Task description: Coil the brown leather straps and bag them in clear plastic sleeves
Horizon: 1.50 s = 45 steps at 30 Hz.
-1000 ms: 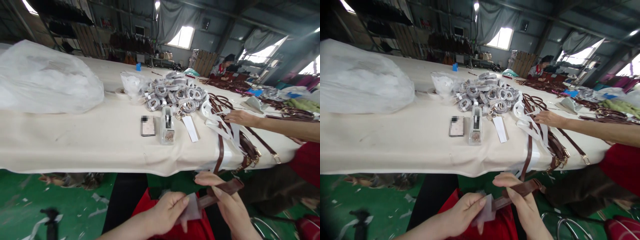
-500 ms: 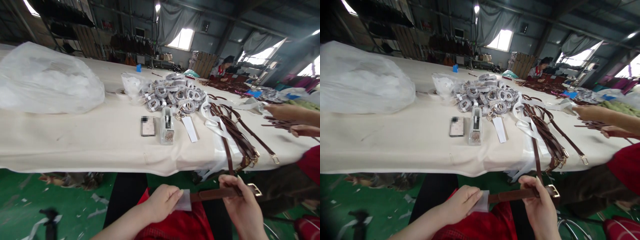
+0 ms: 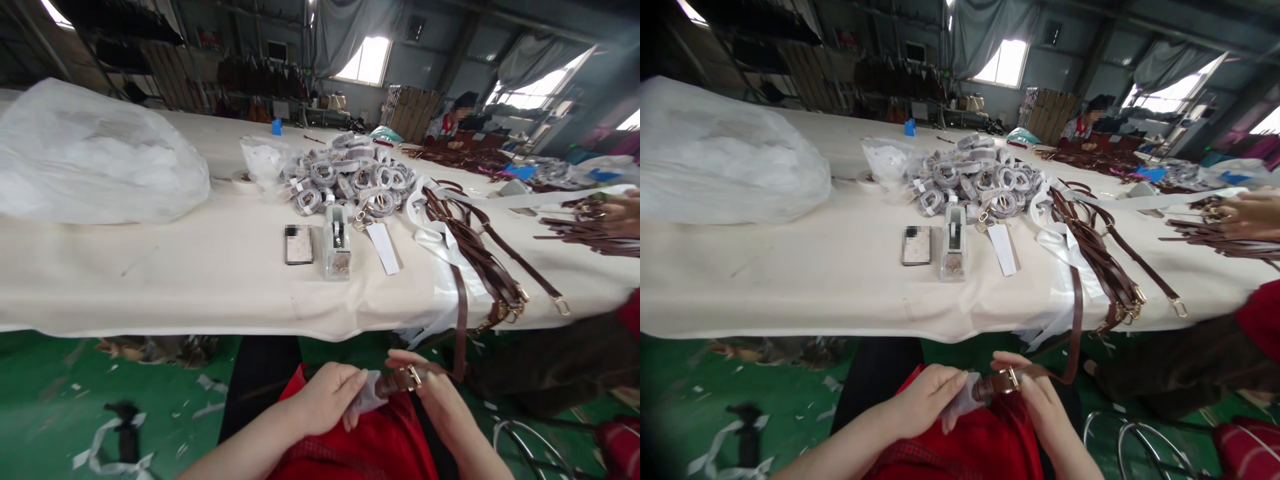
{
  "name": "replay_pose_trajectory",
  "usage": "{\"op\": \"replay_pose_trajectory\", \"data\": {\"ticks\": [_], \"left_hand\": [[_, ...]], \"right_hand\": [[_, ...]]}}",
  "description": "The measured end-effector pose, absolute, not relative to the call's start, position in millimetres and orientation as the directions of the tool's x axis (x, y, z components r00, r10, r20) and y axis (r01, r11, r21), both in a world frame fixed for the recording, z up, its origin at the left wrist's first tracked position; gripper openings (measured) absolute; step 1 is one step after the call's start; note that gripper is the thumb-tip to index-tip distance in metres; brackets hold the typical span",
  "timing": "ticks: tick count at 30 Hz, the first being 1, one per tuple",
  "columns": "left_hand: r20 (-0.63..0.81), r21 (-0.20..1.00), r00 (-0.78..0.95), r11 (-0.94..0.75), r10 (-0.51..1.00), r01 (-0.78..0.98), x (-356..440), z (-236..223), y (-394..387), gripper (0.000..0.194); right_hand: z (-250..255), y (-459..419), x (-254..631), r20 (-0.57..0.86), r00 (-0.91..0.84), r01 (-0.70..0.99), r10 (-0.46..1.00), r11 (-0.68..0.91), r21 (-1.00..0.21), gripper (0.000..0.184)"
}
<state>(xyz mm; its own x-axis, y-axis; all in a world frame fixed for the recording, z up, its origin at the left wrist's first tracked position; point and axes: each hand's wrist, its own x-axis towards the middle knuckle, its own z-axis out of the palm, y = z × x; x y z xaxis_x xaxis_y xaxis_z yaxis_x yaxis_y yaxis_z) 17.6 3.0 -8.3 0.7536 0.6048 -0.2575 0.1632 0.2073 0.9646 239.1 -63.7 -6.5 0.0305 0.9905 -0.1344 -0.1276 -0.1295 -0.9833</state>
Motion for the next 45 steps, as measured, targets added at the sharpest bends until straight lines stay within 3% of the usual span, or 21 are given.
{"op": "replay_pose_trajectory", "data": {"ticks": [3,8,12,16,29,38,45], "left_hand": [[-0.298,0.949,0.778,0.262,0.553,0.177,17,-12,4,0.069],[-0.352,0.934,0.816,0.232,0.459,0.272,21,-19,4,0.069],[-0.393,0.919,0.784,0.226,0.48,0.323,22,-23,6,0.069],[-0.315,0.949,0.839,0.141,0.443,0.282,21,-21,7,0.069],[-0.292,0.956,0.827,0.149,0.48,0.251,23,-15,7,0.072],[-0.299,0.94,0.802,0.014,0.518,0.341,23,-20,12,0.072],[-0.25,0.941,0.836,-0.079,0.489,0.328,25,-17,9,0.072]], "right_hand": [[-15,-64,259,-0.177,0.187,-0.271,0.966,-0.123,-0.955,0.044],[-14,-66,279,-0.119,0.333,-0.29,0.935,-0.019,-0.957,0.024],[-13,-72,292,-0.138,0.346,-0.318,0.928,-0.023,-0.948,0.029],[-17,-70,303,-0.163,0.369,-0.307,0.915,-0.045,-0.951,0.025],[1,-63,262,-0.027,0.267,-0.03,0.963,-0.02,-0.999,0.034],[22,-76,280,0.062,0.392,-0.03,0.918,0.081,-0.996,0.032],[28,-70,273,0.075,0.341,-0.023,0.937,0.088,-0.996,0.034]]}}
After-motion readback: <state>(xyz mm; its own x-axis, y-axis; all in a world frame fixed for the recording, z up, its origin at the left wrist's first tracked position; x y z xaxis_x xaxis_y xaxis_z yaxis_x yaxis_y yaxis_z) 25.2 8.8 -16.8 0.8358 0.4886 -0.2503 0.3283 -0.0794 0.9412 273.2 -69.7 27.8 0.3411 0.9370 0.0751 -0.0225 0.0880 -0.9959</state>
